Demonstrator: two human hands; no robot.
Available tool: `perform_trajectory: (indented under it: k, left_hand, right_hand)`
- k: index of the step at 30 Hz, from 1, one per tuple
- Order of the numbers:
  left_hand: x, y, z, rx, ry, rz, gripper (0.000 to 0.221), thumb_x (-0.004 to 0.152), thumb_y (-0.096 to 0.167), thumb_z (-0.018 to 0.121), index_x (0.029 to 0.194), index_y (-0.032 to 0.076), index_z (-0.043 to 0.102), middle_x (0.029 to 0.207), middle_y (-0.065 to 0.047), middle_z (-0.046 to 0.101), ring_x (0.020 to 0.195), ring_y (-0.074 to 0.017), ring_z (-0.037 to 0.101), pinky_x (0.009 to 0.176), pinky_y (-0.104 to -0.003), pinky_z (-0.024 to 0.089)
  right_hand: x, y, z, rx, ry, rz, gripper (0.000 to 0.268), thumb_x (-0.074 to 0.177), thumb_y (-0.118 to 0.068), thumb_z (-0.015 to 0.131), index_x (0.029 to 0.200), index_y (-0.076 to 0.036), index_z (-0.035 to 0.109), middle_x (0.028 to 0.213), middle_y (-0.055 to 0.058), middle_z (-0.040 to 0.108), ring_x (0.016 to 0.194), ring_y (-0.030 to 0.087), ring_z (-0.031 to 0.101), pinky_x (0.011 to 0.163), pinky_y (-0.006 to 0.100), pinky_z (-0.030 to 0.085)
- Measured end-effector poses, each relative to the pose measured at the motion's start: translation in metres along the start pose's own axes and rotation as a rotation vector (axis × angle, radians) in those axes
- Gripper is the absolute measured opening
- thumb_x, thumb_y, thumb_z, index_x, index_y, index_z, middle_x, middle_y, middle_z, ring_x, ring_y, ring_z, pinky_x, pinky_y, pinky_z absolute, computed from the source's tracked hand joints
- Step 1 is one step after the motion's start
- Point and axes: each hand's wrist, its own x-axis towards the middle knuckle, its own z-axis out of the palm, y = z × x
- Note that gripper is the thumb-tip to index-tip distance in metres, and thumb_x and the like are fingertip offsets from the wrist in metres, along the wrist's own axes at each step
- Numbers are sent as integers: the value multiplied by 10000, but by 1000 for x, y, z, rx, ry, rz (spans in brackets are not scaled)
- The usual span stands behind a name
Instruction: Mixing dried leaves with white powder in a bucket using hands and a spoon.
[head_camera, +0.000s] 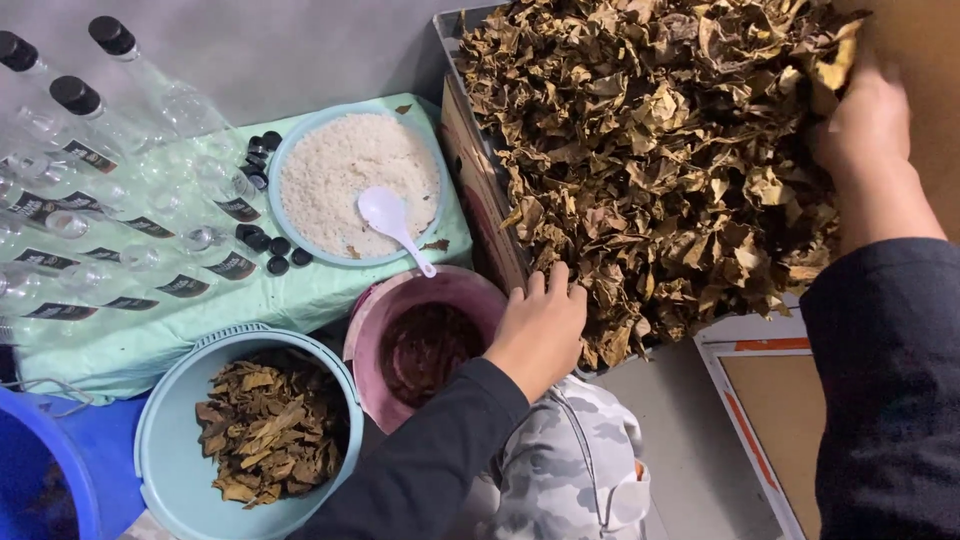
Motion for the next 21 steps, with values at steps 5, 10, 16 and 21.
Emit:
perform_trajectory:
  k: [5,10,16,21]
  left_hand:
    - [-2,-2,0,-24,28,4,396,868,55,665,1259,8,628,1394,-230,471,1141,-432,557,894,-583,519]
    - [-4,-3,-10,-76,-3,14,426,874,-14,610,1300,-29,601,1375,-233,460,1170,-451,529,930,-604,496]
    - [0,-3,-3,-32,6,5,438,857,16,634,1294,-4,614,1365,-213,470,1145,-429,544,898,-573,515]
    - [0,0,-1,-19,7,-4,389,859,51,681,1241,6,632,1317,-199,483,1115,-415,543,869,-548,527]
  right_hand:
    - [59,38,53,-47,-90,15,270,986,-64,699,1229,53,681,982,311,707,797,519,677,653,608,557]
    - [82,33,63,-151,-282,305,481,878,-128,804,1258,144,689,1210,375,690,1032,564,695,841,577,578]
    - [101,81,67,-357,71,-204,332,892,-230,869,1005,78,812,837,246,775,707,392,766,662,459,638]
    - [162,125,78,-329,155,-218,115,825,-137,778,864,-65,699,751,121,673,599,295,656,445,460,511]
